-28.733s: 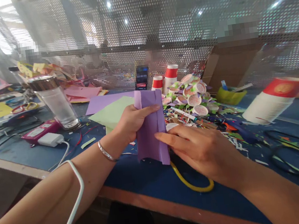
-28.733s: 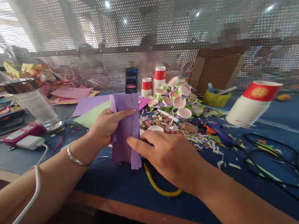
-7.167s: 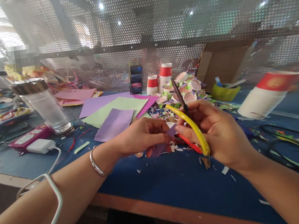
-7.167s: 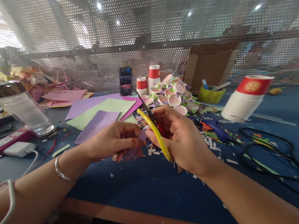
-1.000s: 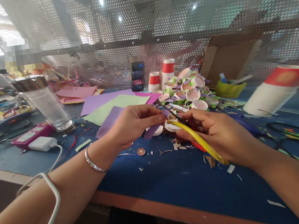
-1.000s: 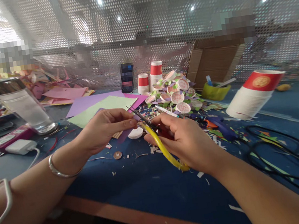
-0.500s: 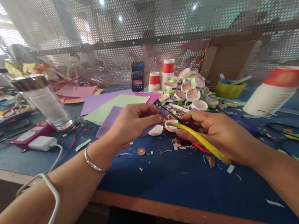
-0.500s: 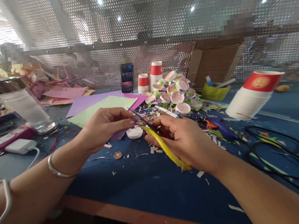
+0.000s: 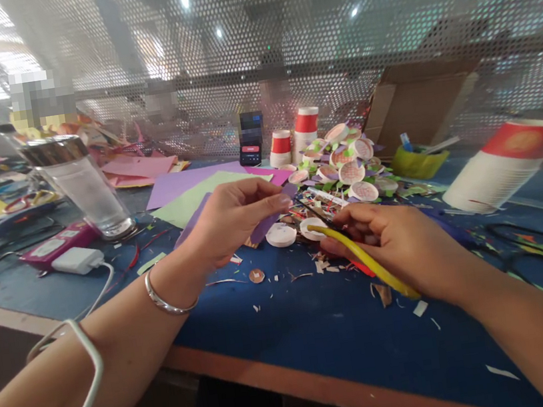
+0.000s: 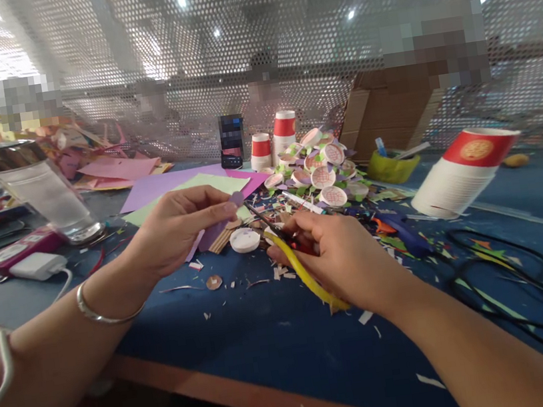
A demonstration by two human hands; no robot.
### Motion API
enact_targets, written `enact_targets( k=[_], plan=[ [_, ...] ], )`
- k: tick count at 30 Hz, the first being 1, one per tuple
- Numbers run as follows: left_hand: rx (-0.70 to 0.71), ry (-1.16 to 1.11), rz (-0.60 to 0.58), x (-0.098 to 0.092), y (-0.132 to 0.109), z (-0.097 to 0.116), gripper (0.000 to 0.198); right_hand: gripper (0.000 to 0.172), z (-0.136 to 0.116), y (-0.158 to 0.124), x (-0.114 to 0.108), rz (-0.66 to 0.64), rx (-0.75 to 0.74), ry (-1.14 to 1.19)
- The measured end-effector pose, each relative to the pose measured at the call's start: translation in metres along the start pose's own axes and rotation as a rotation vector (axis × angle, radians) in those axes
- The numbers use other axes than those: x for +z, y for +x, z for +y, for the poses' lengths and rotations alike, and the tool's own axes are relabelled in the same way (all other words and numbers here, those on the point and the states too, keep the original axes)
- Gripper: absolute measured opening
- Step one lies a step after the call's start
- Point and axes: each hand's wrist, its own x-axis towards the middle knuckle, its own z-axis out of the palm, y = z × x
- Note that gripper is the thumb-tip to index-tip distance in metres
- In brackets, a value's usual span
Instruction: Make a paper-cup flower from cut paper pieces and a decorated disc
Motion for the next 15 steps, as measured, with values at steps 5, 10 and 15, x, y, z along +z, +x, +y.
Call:
enact_targets(
  k=[5, 10, 15],
  plan=[
    [0.015, -0.043, 0.054, -0.001, 0.0, 0.0, 0.008, 0.03, -0.013, -0.002, 0.005, -0.128, -0.069, -0.333],
    [-0.014, 0.008, -0.026, 0.005, -0.002, -0.002, 0.014, 0.024, -0.024, -0.007, 0.015, -0.268, 0.015, -0.509],
    [-0.022, -0.01, -0.053, 0.008, -0.004, -0.003, 0.015, 0.023, -0.029, -0.013, 0.018, -0.308, 0.011, -0.528]
  ],
)
